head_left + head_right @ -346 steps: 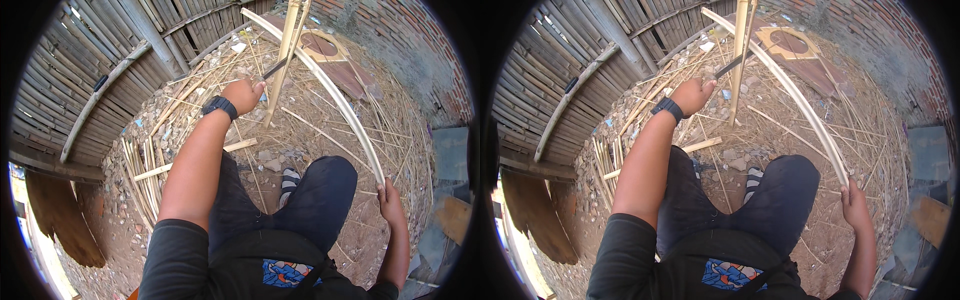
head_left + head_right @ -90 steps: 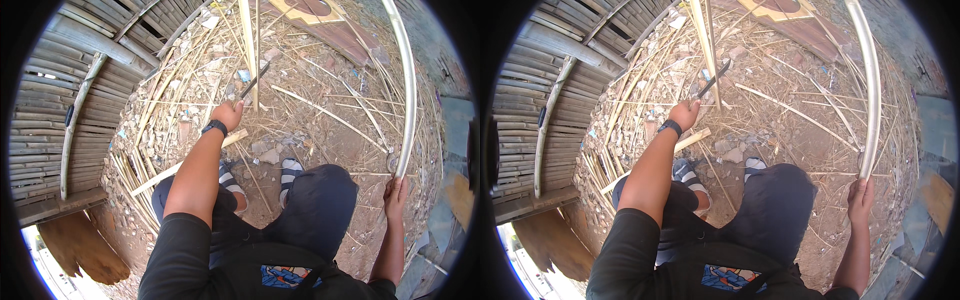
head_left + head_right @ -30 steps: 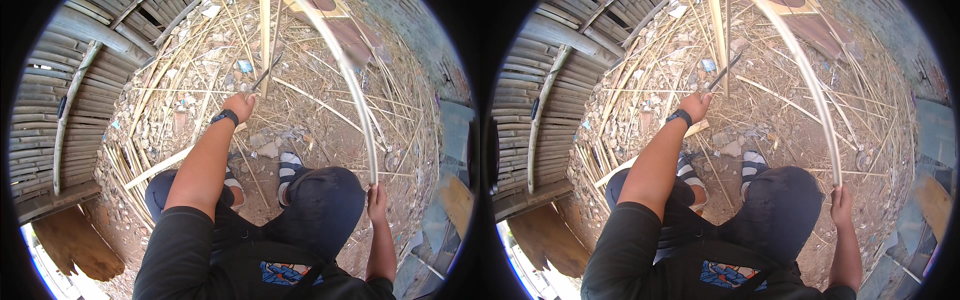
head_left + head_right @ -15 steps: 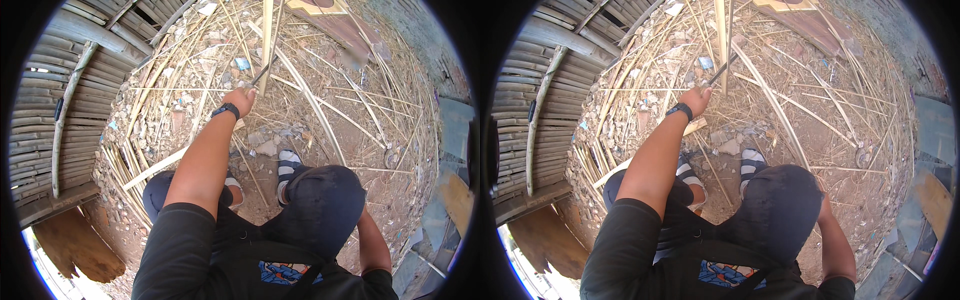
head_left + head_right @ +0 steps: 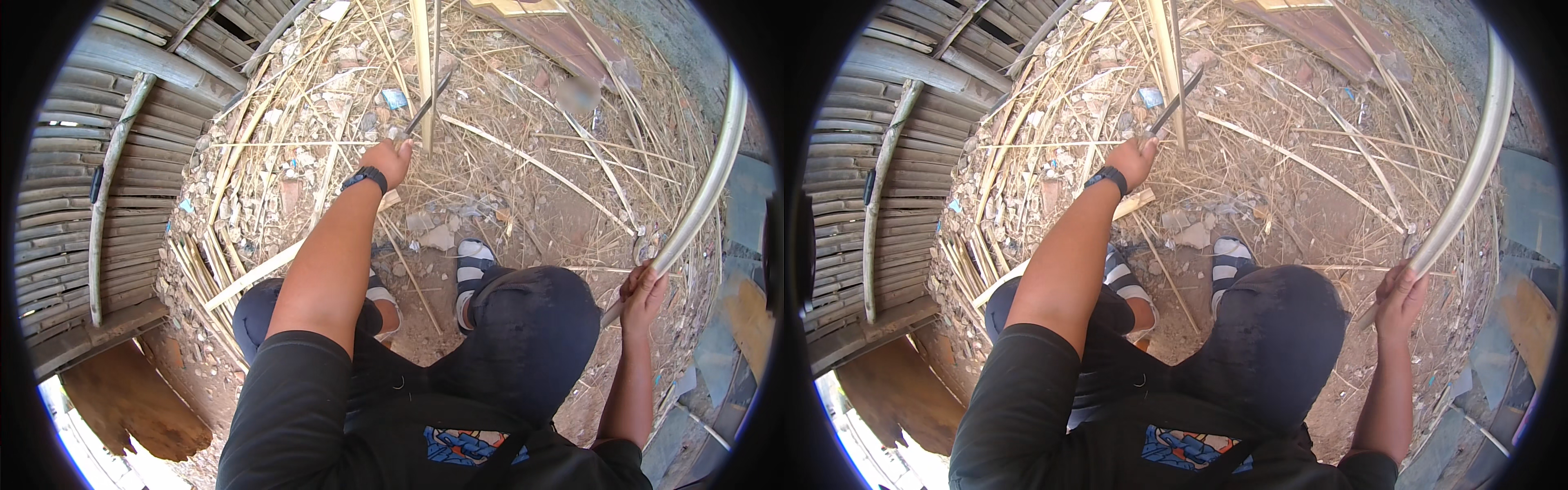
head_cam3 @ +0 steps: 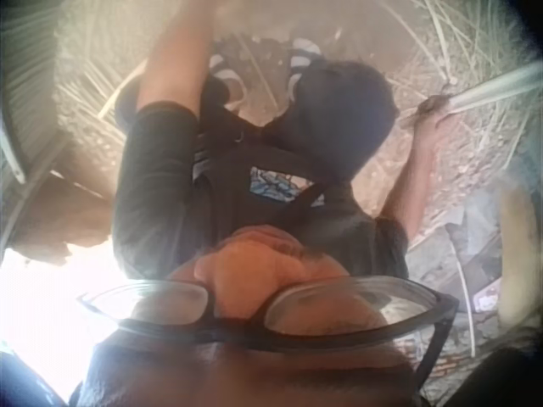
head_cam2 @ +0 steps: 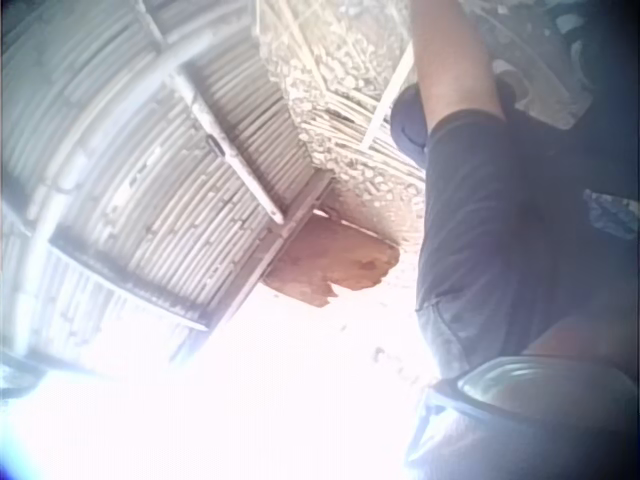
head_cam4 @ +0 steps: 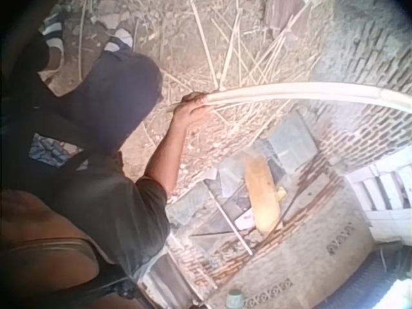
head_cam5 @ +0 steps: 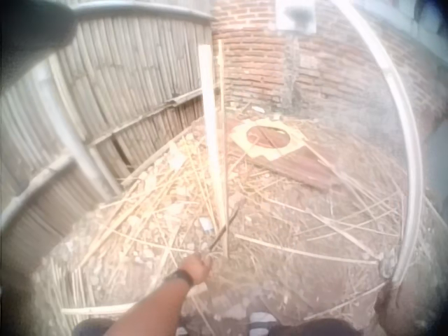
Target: The person sits on the ground and uses a machete to split a long bamboo stick into thin strips. They hold the bamboo with one hand and strike it with the machete to separate the pieces.
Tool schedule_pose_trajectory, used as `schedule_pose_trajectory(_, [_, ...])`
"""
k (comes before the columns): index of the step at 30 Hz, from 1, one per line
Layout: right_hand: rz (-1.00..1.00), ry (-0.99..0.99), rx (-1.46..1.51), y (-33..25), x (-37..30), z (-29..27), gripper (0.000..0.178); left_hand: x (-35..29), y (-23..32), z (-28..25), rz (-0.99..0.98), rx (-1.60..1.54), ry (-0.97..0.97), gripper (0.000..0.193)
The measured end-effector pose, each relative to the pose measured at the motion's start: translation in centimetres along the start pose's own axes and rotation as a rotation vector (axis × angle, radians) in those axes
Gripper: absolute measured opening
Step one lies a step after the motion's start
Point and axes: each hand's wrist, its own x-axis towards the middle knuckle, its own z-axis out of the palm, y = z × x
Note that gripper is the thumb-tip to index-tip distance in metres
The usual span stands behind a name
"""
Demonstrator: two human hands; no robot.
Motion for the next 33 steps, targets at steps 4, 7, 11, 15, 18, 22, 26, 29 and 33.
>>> schedule_pose_trajectory(4, [0.394,-0.228,-0.192,7.6,-5.0,0.6,0.017,0.1,1.4,0.0,-0.02,0.029,-0.067,0.067])
schedule_pose_trajectory(7, [0.458,-0.423,-0.243,9.7,-7.8,0.4,0.014,0.1,1.1,0.8,-0.026,0.055,-0.119,0.067])
schedule_pose_trajectory(11, [0.319,-0.508,-0.39,6.5,-6.5,-0.2,0.02,-0.9,1.1,1.4,-0.036,0.052,-0.102,0.067])
schedule_pose_trajectory(15, [0.19,-0.339,-0.477,7.0,-5.3,-2.8,0.029,-0.3,1.6,1.8,0.01,0.049,-0.092,0.067])
schedule_pose_trajectory(18, [0.274,-0.27,-0.221,3.6,-2.9,-2.4,0.035,0.6,0.6,1.7,0.002,0.051,-0.079,0.068])
schedule_pose_trajectory(22, [0.184,-0.121,-0.104,2.7,-2.2,-0.3,0.032,0.4,1.3,1.4,-0.012,0.077,-0.101,0.068])
schedule_pose_trajectory(26, [0.346,-0.208,-0.156,8.2,-6.1,0.5,0.03,0.7,1.4,1.5,-0.008,0.057,-0.125,0.068])
schedule_pose_trajectory(29, [0.491,-0.436,-0.094,12.5,-9.6,-1.5,0.029,0.9,1.1,1.5,-0.003,0.092,-0.157,0.067])
schedule_pose_trajectory(33, [0.299,-0.592,-0.342,10.1,-8.5,-1.2,0.026,0.3,0.9,1.3,-0.076,0.093,-0.14,0.067])
